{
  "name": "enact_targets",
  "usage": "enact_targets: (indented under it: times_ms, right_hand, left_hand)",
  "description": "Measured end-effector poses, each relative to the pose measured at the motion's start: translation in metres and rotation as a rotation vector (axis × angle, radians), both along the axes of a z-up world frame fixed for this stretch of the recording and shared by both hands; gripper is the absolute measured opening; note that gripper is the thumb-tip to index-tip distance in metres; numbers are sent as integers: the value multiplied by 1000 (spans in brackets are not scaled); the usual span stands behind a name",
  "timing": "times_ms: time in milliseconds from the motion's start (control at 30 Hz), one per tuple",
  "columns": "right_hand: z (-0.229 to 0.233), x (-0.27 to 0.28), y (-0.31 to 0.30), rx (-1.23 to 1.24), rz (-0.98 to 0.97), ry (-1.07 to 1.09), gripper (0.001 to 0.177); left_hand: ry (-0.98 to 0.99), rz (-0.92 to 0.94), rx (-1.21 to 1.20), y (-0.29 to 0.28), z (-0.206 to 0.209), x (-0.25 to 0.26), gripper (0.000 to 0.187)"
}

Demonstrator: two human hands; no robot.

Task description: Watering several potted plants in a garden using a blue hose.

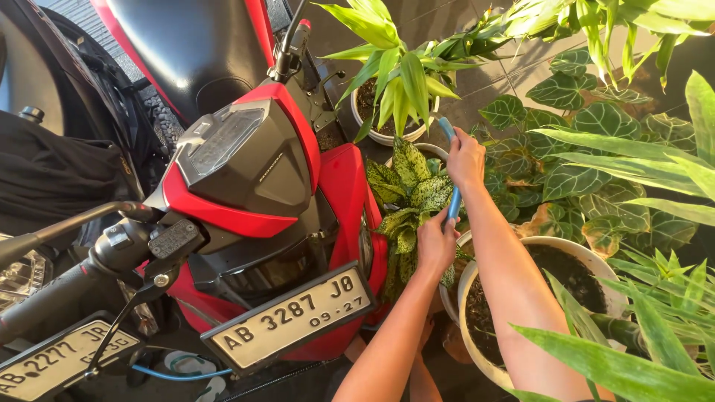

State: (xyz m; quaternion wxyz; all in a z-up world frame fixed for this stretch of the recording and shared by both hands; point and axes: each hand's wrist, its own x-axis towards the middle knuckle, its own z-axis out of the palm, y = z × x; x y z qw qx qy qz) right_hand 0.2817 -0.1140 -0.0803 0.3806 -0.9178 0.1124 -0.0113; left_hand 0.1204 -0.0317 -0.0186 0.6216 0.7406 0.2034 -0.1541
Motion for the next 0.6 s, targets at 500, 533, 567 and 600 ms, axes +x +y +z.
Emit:
enact_targets:
  times_ms: [500,533,567,600]
  right_hand:
    - [0,17,6,39,-87,165,33]
    - [-4,20,4,31,-83,170,33]
    - [-8,23,2,39,-97,225,34]
    - [-12,29,2,50,-108,276,34]
  left_hand:
    - [96,23,-23,1,-14,6,33]
    - [102,28,-30,1,-18,2,33]
    - [74,7,-29,1,-22,-2,33]
    - [42,-10,-26,3,-27,-4,35]
